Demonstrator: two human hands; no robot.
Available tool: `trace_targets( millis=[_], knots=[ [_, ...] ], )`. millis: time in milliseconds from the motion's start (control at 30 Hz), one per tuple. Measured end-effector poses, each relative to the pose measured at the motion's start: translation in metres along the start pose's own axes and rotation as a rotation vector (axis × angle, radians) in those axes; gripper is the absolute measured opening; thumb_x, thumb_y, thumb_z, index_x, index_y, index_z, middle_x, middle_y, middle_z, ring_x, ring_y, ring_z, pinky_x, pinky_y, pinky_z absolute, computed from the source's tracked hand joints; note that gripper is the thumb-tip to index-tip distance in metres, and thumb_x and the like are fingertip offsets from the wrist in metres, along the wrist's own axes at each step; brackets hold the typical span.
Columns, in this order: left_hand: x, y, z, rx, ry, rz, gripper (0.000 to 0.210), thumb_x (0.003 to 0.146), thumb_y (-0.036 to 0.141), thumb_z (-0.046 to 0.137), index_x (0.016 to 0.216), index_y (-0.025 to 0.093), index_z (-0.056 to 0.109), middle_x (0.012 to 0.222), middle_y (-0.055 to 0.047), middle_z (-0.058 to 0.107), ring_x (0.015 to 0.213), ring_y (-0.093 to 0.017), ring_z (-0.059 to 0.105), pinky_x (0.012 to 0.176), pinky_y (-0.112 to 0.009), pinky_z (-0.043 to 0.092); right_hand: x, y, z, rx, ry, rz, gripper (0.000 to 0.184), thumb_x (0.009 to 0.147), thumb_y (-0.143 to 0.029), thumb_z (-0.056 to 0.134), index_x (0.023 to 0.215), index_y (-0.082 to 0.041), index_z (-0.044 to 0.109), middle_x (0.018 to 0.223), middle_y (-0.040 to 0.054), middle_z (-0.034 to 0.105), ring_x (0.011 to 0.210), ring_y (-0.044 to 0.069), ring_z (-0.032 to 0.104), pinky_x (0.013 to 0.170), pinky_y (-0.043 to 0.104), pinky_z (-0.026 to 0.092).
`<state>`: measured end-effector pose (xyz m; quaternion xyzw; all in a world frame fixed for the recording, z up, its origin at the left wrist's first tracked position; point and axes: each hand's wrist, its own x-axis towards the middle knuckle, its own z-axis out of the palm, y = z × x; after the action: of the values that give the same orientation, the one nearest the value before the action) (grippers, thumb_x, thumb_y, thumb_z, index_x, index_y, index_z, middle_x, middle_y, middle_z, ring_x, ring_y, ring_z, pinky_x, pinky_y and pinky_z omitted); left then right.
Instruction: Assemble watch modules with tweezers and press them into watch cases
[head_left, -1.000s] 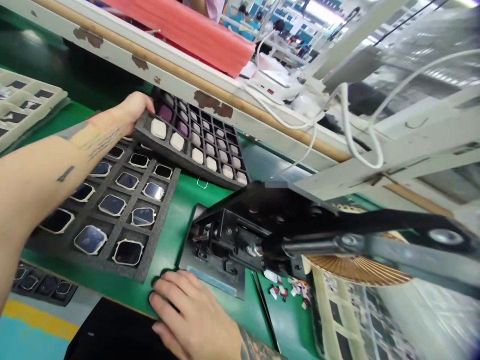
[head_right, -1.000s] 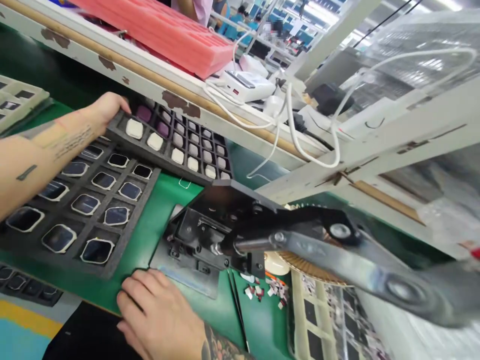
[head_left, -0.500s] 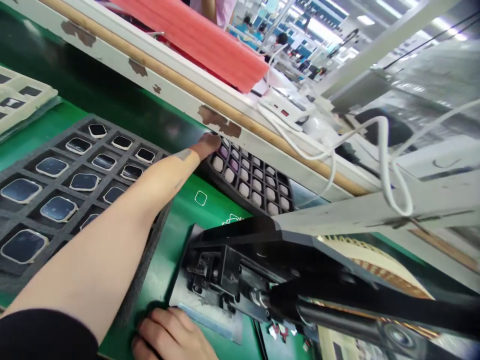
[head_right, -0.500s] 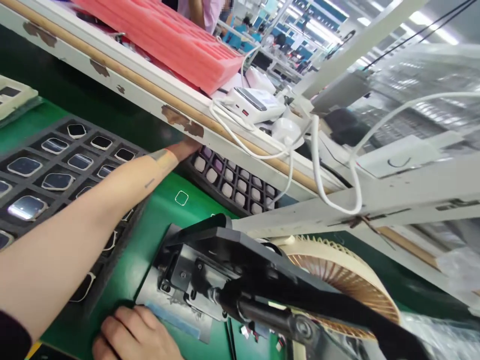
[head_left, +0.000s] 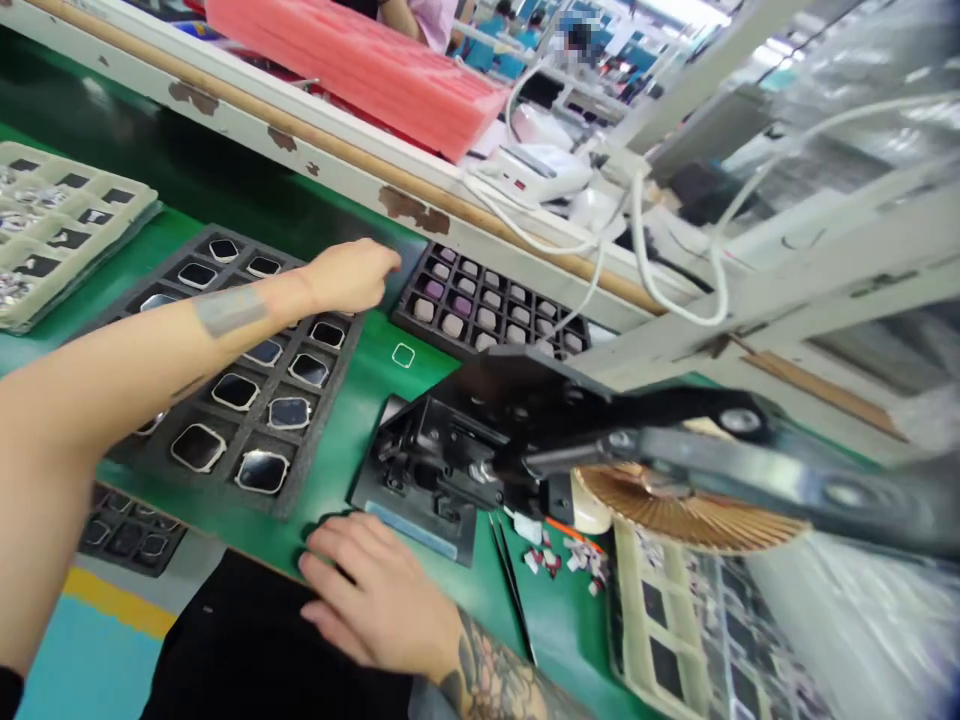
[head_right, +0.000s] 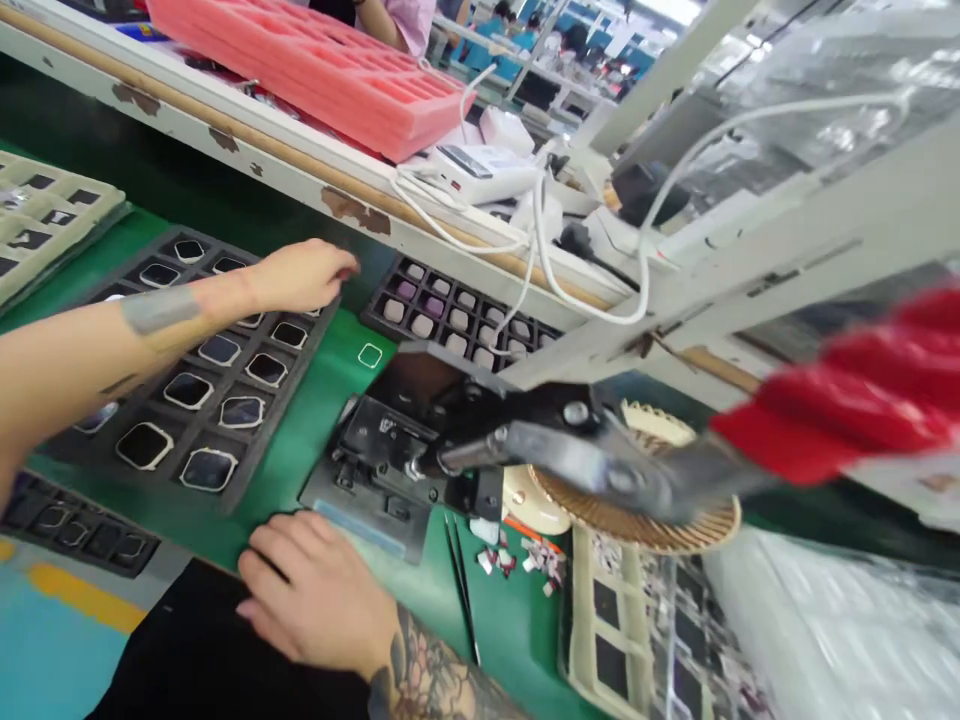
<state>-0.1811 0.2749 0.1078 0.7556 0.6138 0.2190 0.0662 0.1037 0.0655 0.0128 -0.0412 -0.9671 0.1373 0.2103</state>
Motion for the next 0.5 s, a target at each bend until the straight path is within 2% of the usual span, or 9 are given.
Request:
trace_targets(
  millis=[67,133,200,300,367,400,500],
  knots=[
    [-0.058,-0.002,-0.014,0.101,-0.036,0.042,0.038,0.101,0.020,0.055,0.124,0.015,0.085,0.123,-0.016,0.082,0.118,-0.035,0.076,0.109,-0.048,0.057,0.000,-0.005,-0.006,-0.021,0.062,0.012,0.027,0.114,-0.036,0.060,0.126,-0.013,0.070,0.119,0.0108,0.079,0.111,0.024,0.070,0.094,0.040,0.059],
    [-0.121,-0.001,-0.024,0.098,-0.083,0.092,0.036,0.106,0.030,0.053,0.121,0.018,0.084,0.117,-0.013,0.082,0.108,-0.033,0.077,0.101,-0.047,0.059,-0.009,-0.012,-0.016,-0.048,0.130,0.045,0.024,0.111,-0.029,0.064,0.128,-0.013,0.069,0.117,0.0105,0.079,0.109,0.024,0.071,0.094,0.041,0.059],
    [-0.186,0.004,-0.029,0.043,-0.124,0.122,0.033,0.110,0.037,0.054,0.116,0.022,0.083,0.112,-0.008,0.081,0.100,-0.030,0.077,0.093,-0.045,0.059,-0.029,-0.017,-0.029,-0.070,0.191,0.117,0.025,0.109,-0.023,0.068,0.131,-0.013,0.069,0.117,0.0105,0.080,0.111,0.025,0.072,0.097,0.041,0.060],
    [-0.269,0.016,-0.025,-0.082,-0.094,0.068,0.028,0.114,0.037,0.057,0.117,0.025,0.082,0.120,-0.007,0.079,0.106,-0.027,0.076,0.095,-0.041,0.060,-0.074,-0.021,-0.051,-0.180,0.278,0.313,0.030,0.104,-0.015,0.072,0.135,-0.014,0.069,0.120,0.0120,0.078,0.112,0.024,0.073,0.099,0.039,0.060],
    [-0.301,0.027,-0.016,-0.040,-0.023,0.019,0.027,0.115,0.036,0.059,0.125,0.024,0.081,0.128,-0.009,0.077,0.114,-0.029,0.074,0.101,-0.044,0.059,-0.105,-0.016,-0.063,-0.333,0.292,0.471,0.032,0.105,-0.017,0.073,0.136,-0.014,0.069,0.122,0.0133,0.076,0.111,0.025,0.074,0.098,0.039,0.060],
    [-0.309,0.031,-0.012,0.014,-0.006,0.009,0.029,0.115,0.036,0.059,0.130,0.024,0.080,0.132,-0.011,0.076,0.117,-0.030,0.072,0.103,-0.047,0.059,-0.119,-0.013,-0.068,-0.419,0.268,0.541,0.032,0.106,-0.022,0.073,0.138,-0.014,0.069,0.122,0.0136,0.076,0.109,0.026,0.074,0.097,0.038,0.060],
    [-0.305,0.038,-0.007,0.161,-0.056,0.019,0.034,0.115,0.038,0.059,0.137,0.020,0.078,0.139,-0.014,0.075,0.120,-0.037,0.069,0.106,-0.056,0.058,-0.142,-0.005,-0.075,-0.674,0.100,0.671,0.040,0.110,-0.038,0.069,0.141,-0.013,0.067,0.113,0.0125,0.076,0.100,0.028,0.075,0.087,0.038,0.058]
  ],
)
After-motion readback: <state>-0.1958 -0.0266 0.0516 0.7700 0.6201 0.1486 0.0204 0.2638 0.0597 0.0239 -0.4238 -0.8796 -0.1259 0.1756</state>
